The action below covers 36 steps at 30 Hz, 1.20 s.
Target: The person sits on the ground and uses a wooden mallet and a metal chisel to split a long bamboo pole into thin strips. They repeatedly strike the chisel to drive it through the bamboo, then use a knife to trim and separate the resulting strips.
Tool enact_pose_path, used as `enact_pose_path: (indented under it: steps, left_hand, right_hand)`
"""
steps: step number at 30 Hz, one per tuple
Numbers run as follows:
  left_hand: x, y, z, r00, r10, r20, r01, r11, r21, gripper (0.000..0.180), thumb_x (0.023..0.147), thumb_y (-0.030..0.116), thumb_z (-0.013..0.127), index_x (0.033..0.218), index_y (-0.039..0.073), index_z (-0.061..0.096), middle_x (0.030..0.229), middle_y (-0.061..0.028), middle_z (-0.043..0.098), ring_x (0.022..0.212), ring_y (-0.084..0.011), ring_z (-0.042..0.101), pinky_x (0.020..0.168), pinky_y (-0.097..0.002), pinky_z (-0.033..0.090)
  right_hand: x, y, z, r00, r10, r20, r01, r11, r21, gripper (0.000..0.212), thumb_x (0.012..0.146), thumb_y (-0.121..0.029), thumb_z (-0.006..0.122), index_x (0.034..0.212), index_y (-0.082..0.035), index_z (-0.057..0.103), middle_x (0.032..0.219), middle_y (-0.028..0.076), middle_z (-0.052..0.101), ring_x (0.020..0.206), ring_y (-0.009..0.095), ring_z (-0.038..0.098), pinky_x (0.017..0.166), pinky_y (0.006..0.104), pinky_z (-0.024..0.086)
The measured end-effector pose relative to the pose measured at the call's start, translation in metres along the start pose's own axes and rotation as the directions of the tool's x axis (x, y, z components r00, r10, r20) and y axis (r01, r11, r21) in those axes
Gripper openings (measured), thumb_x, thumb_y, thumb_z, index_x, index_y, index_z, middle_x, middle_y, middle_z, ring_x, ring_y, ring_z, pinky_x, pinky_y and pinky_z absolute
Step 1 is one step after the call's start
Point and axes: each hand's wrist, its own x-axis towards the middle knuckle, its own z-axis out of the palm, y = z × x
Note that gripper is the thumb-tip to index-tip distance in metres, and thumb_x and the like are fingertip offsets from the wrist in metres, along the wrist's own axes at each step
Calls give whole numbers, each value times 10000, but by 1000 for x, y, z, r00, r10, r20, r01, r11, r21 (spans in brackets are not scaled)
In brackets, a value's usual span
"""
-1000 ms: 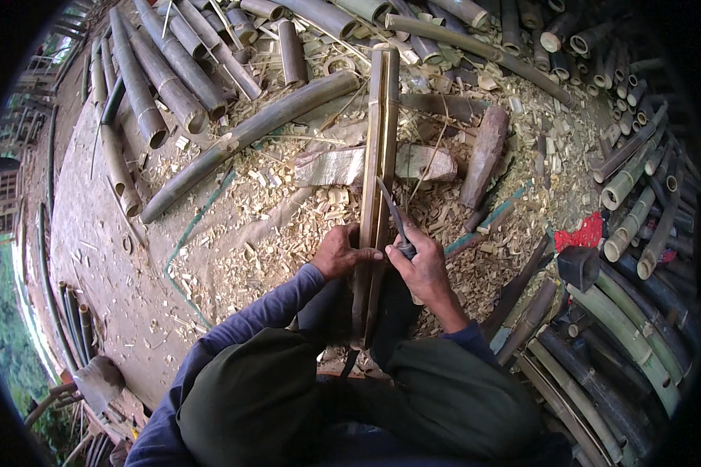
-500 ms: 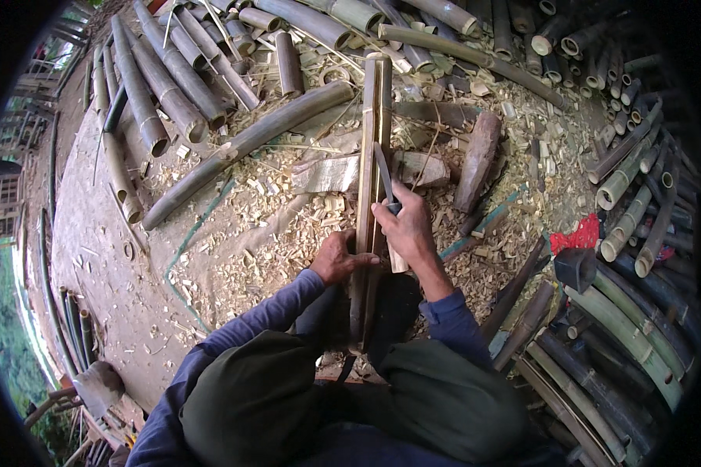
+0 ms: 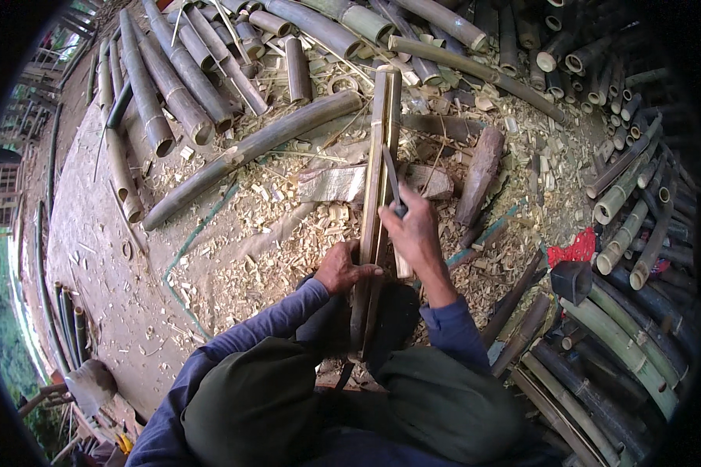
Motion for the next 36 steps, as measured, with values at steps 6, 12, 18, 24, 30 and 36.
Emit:
enact_pose_path:
  steps: [6, 12, 18, 24, 30, 36]
  left_hand:
    - [5, -10, -1, 999, 29, 26, -29, 1000, -9, 642, 788, 397, 889, 1217, -32, 678, 1024, -207, 755, 971, -236, 729, 900, -392, 554]
    - [9, -32, 15, 993, 98, -65, -112, 954, -280, 748, 733, 387, 920, 1268, -39, 617, 1083, -216, 739, 1019, -319, 720, 937, -426, 545]
    - [9, -20, 22, 981, -21, -192, 22, 1000, 5, 738, 721, 357, 909, 1260, -23, 577, 1070, -210, 723, 990, -311, 717, 890, -419, 559]
    - [9, 1, 24, 971, -43, -236, 94, 973, 212, 724, 713, 466, 883, 1157, -6, 561, 959, -228, 710, 899, -390, 715, 797, -461, 561]
    - [10, 1, 27, 969, -46, -243, 119, 949, 293, 705, 697, 519, 872, 1028, 4, 524, 886, -244, 681, 860, -415, 703, 764, -491, 557]
    - [11, -4, 26, 976, -41, -213, 106, 947, 302, 683, 714, 492, 868, 1053, 1, 536, 918, -241, 685, 868, -424, 700, 771, -491, 555]
  right_hand:
    - [70, -19, -26, 995, -76, 67, 75, 997, 5, 157, 905, -128, 682, 971, -14, 596, 688, 21, 557, 575, 144, 580, 521, 327, 493]
    - [-28, -26, -26, 986, 163, 18, -146, 823, 548, 182, 962, -155, 644, 1029, -16, 547, 786, 45, 600, 574, 124, 606, 515, 285, 511]
    - [-83, -6, -17, 961, 227, 157, -276, 776, 567, 272, 971, -158, 630, 1163, 4, 526, 858, 85, 637, 598, 129, 622, 521, 283, 533]
    - [-79, 7, -15, 917, 299, 264, -399, 709, 582, 283, 968, -145, 622, 1196, 5, 548, 826, 94, 648, 568, 152, 625, 519, 297, 539]
    - [-41, 12, -12, 945, 254, 207, -327, 699, 635, 268, 933, -190, 626, 1127, -9, 586, 782, 95, 658, 482, 188, 629, 411, 316, 515]
    - [0, 10, -18, 964, 200, 177, -267, 746, 610, 240, 916, -166, 642, 1073, 15, 618, 749, 78, 652, 513, 162, 614, 444, 323, 530]
